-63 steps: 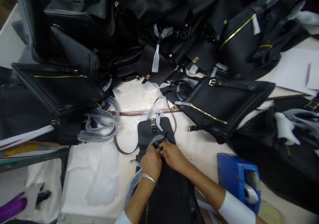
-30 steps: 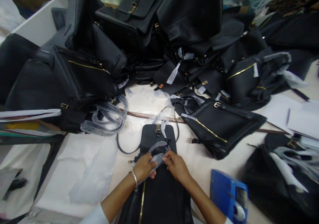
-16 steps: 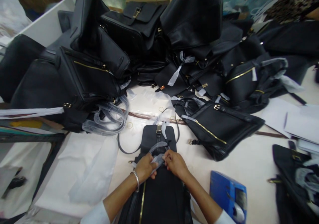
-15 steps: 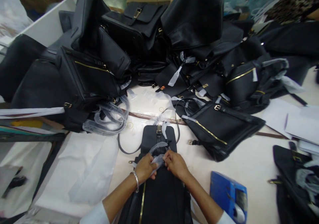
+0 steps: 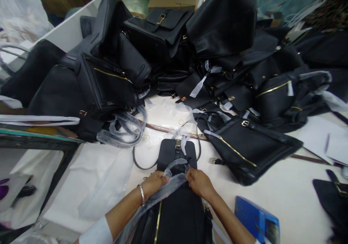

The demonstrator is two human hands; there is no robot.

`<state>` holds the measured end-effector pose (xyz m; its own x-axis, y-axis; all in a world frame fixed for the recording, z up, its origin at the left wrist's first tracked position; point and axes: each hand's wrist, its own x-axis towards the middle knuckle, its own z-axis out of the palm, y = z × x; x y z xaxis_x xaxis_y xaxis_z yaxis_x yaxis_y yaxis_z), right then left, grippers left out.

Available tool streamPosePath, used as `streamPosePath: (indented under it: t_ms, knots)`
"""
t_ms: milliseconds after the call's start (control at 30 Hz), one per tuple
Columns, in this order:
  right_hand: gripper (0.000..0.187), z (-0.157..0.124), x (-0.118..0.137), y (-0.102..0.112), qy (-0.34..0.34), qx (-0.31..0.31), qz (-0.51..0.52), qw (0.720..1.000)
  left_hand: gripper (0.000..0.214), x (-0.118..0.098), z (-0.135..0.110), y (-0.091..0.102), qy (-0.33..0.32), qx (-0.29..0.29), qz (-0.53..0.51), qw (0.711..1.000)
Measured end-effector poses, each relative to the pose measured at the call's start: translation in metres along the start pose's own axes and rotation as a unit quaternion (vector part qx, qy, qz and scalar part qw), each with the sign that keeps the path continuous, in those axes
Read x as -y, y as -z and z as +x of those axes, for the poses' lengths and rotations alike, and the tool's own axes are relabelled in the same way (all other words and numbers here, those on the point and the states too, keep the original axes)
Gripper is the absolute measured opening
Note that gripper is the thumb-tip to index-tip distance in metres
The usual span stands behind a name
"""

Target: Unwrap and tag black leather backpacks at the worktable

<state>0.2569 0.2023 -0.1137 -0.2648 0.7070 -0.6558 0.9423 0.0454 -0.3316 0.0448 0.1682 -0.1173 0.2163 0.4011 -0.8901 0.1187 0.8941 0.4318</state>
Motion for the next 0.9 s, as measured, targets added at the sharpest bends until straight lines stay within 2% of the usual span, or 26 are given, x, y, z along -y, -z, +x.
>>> streamPosePath:
  t_ms: [133, 267, 467, 567, 667, 800, 900]
  knots:
    - [0.025, -0.001, 0.010, -0.004, -0.009, -0.018, -0.048, 0.999, 0.026, 0.000, -0.007, 0.003, 0.022, 0.008, 0.020, 1.000]
    - [0.023, -0.002, 0.023, -0.004, 0.012, -0.017, -0.075, 0.997, 0.027, -0.002, -0.014, 0.007, 0.005, 0.016, 0.056, 0.998]
    - [0.022, -0.003, 0.027, 0.017, 0.019, -0.050, -0.101, 0.993, 0.025, 0.004, -0.011, 0.003, -0.048, -0.005, 0.109, 0.993]
    - [0.018, -0.007, 0.032, 0.023, 0.074, -0.089, -0.033, 0.993, 0.023, 0.009, -0.008, 0.001, -0.068, -0.019, 0.121, 0.990]
    - [0.015, -0.003, 0.041, 0.017, 0.137, -0.079, 0.082, 0.984, 0.019, 0.011, -0.007, 0.000, -0.072, -0.023, 0.127, 0.989]
    - [0.010, 0.012, 0.050, 0.002, 0.147, -0.030, 0.127, 0.980, 0.016, 0.008, -0.009, 0.001, -0.066, -0.028, 0.128, 0.989]
    - [0.011, 0.019, 0.051, -0.003, 0.134, -0.033, 0.107, 0.985, 0.016, 0.006, -0.007, 0.002, -0.060, -0.031, 0.125, 0.990]
